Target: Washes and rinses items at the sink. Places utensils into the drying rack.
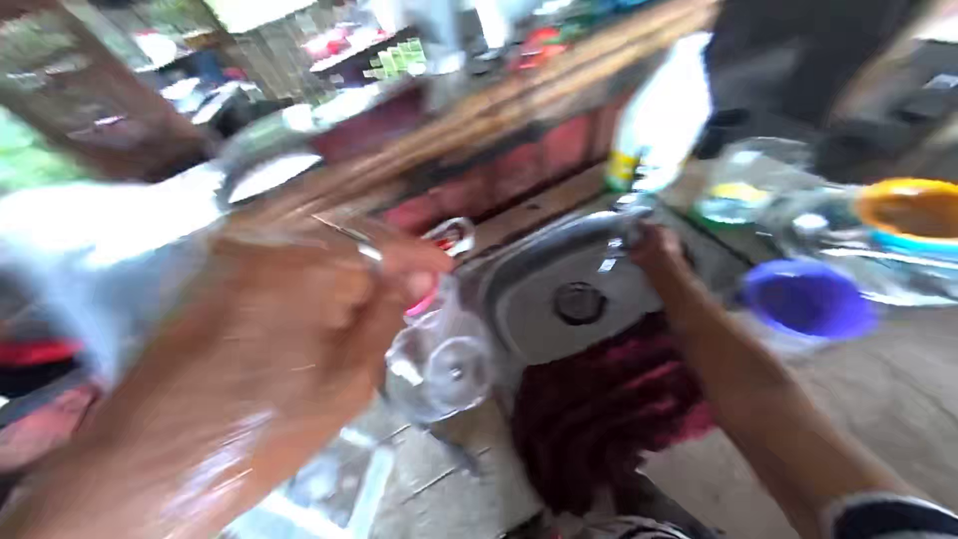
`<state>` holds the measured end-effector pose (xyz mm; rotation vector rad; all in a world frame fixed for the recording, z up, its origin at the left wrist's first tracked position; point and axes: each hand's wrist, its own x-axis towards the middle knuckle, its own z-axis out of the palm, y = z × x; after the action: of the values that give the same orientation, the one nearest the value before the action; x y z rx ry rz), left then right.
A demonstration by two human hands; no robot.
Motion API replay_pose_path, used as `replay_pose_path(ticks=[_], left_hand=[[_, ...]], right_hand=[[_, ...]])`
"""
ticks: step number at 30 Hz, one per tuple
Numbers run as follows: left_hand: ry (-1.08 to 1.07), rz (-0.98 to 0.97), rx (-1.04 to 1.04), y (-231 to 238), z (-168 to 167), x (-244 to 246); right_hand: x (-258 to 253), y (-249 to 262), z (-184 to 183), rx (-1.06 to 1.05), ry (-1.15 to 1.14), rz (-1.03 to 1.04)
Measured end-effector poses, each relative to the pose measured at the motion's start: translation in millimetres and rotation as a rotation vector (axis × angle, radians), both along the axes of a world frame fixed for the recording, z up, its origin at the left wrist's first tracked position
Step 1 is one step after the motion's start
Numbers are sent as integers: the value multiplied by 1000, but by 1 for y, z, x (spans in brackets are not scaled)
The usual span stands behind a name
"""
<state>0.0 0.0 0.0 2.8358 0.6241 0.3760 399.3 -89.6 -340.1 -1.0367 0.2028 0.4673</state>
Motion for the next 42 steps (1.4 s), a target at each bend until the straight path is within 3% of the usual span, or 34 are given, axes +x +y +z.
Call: replay_pose_path(ticks=[2,4,5,7,9,11,14,18,22,25,29,34,38,40,42], left_hand=[[224,-363,51,-21,-53,96],[481,-441,-193,-42,-110,192],[511,-436,-286,-50,-147,234],[339,-363,-350,-59,-228,302],[96,-233,-285,-60,-296,355],[-21,-56,-218,-53,-327,389],[-24,214,-400,-43,-327,410],[34,299,-436,-45,-322,420],[128,197,-456,-51,-317,417],[139,169,-466,-30,-327,422],[143,96,-671,-27,-334,421],[407,-141,-812,-16,-332,417],[216,-282,-915,13,-343,422],[90,-260,-989,18,-357,427],[2,-186,-922,13,-372,429]], right_hand=[[20,-18,-18,111,42,34],[37,-17,-31,196,106,74],[39,-18,-31,206,134,100],[33,-24,-17,140,170,132],[24,-31,-2,139,184,198],[16,-35,8,210,221,265],[6,-39,20,206,276,242],[12,-37,6,212,254,226],[21,-37,-11,251,210,228],[14,-42,-16,251,142,302],[10,-38,2,35,36,312],[12,-38,-11,-122,-207,465],[2,-39,-33,-134,-12,352],[1,-35,-33,-110,112,337],[2,-33,-28,-29,195,333]])
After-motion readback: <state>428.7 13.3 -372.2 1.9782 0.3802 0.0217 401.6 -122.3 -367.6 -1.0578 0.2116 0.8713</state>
